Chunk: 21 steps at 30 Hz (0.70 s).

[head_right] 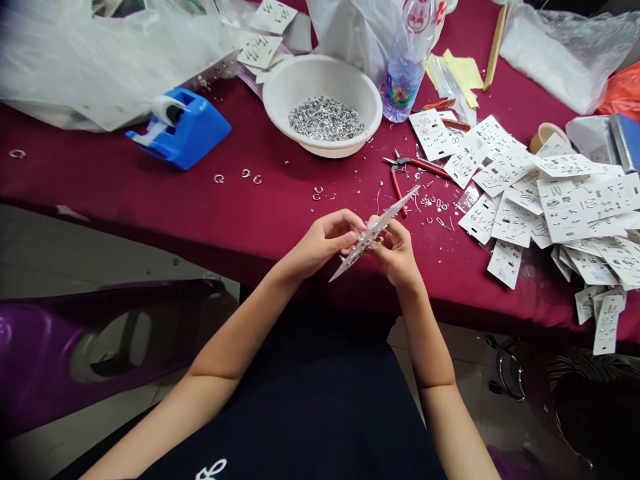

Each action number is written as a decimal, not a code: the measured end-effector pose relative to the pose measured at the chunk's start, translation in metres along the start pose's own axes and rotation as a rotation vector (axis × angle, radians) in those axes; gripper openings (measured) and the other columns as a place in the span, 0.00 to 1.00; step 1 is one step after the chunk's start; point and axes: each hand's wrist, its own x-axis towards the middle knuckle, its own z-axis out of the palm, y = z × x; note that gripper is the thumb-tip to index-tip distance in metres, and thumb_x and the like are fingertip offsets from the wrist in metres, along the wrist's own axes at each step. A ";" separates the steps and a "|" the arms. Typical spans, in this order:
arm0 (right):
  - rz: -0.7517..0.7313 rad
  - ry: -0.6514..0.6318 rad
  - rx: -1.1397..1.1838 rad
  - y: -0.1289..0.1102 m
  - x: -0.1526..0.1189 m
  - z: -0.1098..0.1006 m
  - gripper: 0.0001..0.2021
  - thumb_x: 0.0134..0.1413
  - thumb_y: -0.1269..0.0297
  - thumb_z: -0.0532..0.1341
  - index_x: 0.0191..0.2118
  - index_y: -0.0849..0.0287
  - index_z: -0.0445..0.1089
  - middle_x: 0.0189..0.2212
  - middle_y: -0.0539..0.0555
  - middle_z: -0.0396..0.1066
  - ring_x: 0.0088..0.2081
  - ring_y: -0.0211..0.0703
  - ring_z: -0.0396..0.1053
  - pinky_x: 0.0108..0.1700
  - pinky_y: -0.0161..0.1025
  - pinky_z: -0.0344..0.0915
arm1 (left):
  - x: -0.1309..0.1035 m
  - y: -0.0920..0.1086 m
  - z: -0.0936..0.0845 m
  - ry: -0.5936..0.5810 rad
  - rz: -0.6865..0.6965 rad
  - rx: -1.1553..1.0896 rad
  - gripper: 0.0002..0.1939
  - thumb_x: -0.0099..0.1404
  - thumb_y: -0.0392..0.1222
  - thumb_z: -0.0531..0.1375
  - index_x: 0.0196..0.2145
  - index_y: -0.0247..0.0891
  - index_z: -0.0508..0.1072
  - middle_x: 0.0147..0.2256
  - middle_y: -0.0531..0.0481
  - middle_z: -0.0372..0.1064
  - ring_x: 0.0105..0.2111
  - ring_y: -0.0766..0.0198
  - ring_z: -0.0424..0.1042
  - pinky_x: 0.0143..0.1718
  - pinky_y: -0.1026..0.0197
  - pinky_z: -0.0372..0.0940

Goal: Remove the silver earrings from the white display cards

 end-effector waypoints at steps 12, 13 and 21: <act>-0.128 0.268 0.159 -0.045 -0.024 -0.046 0.24 0.44 0.52 0.72 0.23 0.56 0.56 0.20 0.44 0.41 0.17 0.29 0.41 0.26 0.20 0.69 | 0.040 0.039 -0.004 -0.155 -0.034 0.548 0.15 0.68 0.50 0.60 0.38 0.33 0.74 0.34 0.47 0.74 0.35 0.66 0.73 0.43 0.61 0.69; -0.141 0.301 0.155 -0.047 -0.029 -0.053 0.23 0.44 0.53 0.73 0.22 0.56 0.56 0.20 0.44 0.41 0.17 0.29 0.40 0.25 0.20 0.68 | 0.048 0.044 -0.003 -0.175 -0.036 0.598 0.12 0.68 0.46 0.59 0.39 0.32 0.74 0.35 0.47 0.74 0.36 0.66 0.73 0.43 0.61 0.68; -0.237 0.419 0.210 -0.052 -0.048 -0.075 0.18 0.41 0.57 0.75 0.22 0.54 0.64 0.22 0.44 0.50 0.18 0.28 0.37 0.19 0.22 0.60 | 0.089 0.046 0.028 -0.323 0.017 0.932 0.08 0.67 0.33 0.55 0.37 0.32 0.75 0.33 0.47 0.75 0.33 0.68 0.72 0.38 0.64 0.63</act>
